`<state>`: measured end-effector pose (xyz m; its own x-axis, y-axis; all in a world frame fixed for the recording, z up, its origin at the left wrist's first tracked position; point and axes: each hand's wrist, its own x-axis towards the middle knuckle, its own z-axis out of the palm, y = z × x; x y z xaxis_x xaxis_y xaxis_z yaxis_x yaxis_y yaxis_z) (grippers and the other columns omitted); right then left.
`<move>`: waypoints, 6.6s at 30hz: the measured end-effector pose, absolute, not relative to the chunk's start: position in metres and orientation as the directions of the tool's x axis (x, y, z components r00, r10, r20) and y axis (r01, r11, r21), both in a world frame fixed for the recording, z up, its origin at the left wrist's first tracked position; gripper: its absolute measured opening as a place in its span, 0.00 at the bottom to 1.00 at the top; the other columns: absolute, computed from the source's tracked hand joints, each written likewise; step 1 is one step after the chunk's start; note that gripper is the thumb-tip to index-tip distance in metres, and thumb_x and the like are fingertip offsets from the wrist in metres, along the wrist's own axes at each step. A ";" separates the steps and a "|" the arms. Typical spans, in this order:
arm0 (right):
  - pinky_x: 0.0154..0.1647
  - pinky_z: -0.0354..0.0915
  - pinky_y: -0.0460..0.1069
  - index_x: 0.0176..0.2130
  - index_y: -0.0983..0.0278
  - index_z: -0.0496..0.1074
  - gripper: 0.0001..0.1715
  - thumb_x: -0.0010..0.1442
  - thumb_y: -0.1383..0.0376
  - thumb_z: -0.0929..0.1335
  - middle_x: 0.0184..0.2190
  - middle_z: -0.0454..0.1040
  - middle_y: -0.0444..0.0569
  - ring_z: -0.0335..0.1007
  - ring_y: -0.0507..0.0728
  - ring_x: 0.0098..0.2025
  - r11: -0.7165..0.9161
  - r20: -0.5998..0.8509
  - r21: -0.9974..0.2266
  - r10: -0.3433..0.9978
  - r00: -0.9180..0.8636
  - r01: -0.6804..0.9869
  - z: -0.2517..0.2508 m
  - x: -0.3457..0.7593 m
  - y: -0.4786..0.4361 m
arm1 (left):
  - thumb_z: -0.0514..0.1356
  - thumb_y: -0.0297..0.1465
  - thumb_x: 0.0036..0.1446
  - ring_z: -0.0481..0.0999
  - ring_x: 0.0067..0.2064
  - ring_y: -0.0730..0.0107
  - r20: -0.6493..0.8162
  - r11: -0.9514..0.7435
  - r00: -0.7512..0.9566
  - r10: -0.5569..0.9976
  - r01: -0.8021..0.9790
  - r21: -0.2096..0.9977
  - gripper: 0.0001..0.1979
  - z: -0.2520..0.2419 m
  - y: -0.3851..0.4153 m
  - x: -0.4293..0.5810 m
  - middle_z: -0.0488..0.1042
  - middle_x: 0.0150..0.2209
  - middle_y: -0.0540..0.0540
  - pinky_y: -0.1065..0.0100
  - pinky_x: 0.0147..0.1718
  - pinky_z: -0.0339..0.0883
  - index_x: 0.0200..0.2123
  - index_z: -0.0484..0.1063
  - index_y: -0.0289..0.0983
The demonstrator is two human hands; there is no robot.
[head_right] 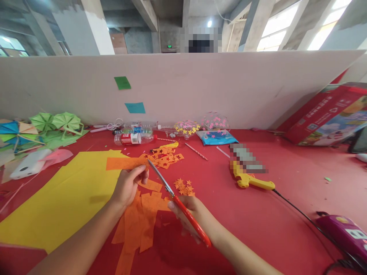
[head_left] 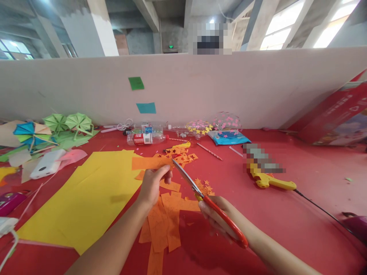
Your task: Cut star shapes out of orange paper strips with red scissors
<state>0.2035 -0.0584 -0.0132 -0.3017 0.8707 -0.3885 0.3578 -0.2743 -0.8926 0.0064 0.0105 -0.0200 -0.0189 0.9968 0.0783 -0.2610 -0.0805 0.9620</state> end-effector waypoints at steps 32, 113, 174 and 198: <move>0.10 0.50 0.42 0.21 0.59 0.54 0.31 0.51 0.39 0.65 0.09 0.57 0.34 0.51 0.46 0.08 -0.277 -0.422 -0.868 0.848 -0.321 0.411 -0.009 0.206 -0.056 | 0.56 0.32 0.56 0.67 0.22 0.77 0.200 -0.192 0.044 0.979 -0.148 0.970 0.08 -0.008 0.013 0.001 0.69 0.22 0.54 0.72 0.26 0.61 0.26 0.65 0.37; 0.16 0.59 0.44 0.20 0.60 0.55 0.28 0.56 0.45 0.67 0.07 0.53 0.31 0.49 0.45 0.08 -0.248 -0.388 -0.892 0.850 -0.357 0.378 -0.015 0.208 -0.055 | 0.55 0.31 0.57 0.68 0.22 0.76 0.219 -0.217 0.069 0.973 -0.034 0.976 0.11 -0.007 0.014 -0.002 0.69 0.20 0.54 0.71 0.25 0.60 0.23 0.65 0.37; 0.12 0.49 0.42 0.22 0.60 0.57 0.33 0.53 0.35 0.61 0.07 0.53 0.32 0.48 0.45 0.09 -0.246 -0.379 -0.901 0.848 -0.372 0.356 -0.011 0.204 -0.061 | 0.57 0.33 0.54 0.66 0.21 0.76 0.216 -0.203 0.051 0.975 -0.183 0.962 0.08 -0.015 0.007 0.007 0.69 0.21 0.52 0.71 0.24 0.60 0.25 0.68 0.36; 0.07 0.42 0.41 0.20 0.60 0.53 0.36 0.48 0.32 0.62 0.08 0.52 0.33 0.44 0.43 0.08 -0.281 -0.396 -0.891 0.864 -0.310 0.357 -0.004 0.194 -0.064 | 0.60 0.33 0.51 0.68 0.22 0.76 0.115 -0.110 0.007 0.993 -0.259 0.960 0.08 -0.018 0.003 0.016 0.71 0.21 0.52 0.70 0.25 0.61 0.24 0.68 0.36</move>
<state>0.1945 -0.0636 -0.0038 -0.3102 0.8641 -0.3964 0.3567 -0.2808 -0.8910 0.0158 0.0033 -0.0177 0.0069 0.9933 0.1155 -0.2586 -0.1098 0.9597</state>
